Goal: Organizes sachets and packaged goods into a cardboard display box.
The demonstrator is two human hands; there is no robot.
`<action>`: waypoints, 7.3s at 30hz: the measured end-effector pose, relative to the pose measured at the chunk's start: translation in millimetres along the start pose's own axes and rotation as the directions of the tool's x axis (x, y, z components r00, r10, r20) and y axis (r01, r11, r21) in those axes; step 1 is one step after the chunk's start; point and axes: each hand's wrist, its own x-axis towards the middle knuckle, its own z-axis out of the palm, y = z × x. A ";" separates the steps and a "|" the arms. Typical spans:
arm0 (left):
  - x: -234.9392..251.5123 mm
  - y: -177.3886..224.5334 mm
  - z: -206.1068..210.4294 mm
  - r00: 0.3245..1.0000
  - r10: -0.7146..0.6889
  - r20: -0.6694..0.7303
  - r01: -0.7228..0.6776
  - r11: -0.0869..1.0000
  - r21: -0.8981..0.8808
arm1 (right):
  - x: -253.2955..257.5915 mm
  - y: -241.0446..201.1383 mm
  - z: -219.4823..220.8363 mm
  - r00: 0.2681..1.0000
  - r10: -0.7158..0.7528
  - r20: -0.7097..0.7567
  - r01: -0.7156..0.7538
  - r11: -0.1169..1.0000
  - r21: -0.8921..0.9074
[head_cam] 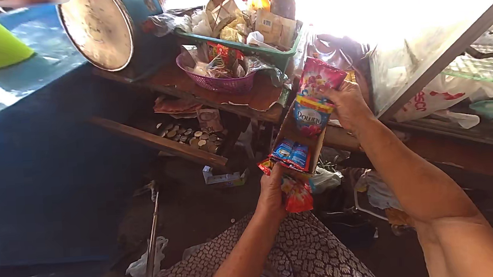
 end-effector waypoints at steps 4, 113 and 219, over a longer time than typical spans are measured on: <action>-0.5 -0.1 0.3 1.000 0.004 0.006 -0.004 1.000 0.011 | -3.4 -5.7 -4.9 0.993 -0.116 0.018 0.117 0.992 -0.044; 35.7 -1.6 22.3 0.999 -0.036 0.033 0.028 0.981 0.194 | -28.2 -2.2 1.7 0.905 -0.044 0.424 0.425 0.159 -0.891; -6.8 -15.0 -1.7 0.988 0.080 -0.133 -0.053 0.980 0.194 | -209.0 44.5 -1.6 1.000 -0.004 -0.003 0.005 0.818 0.576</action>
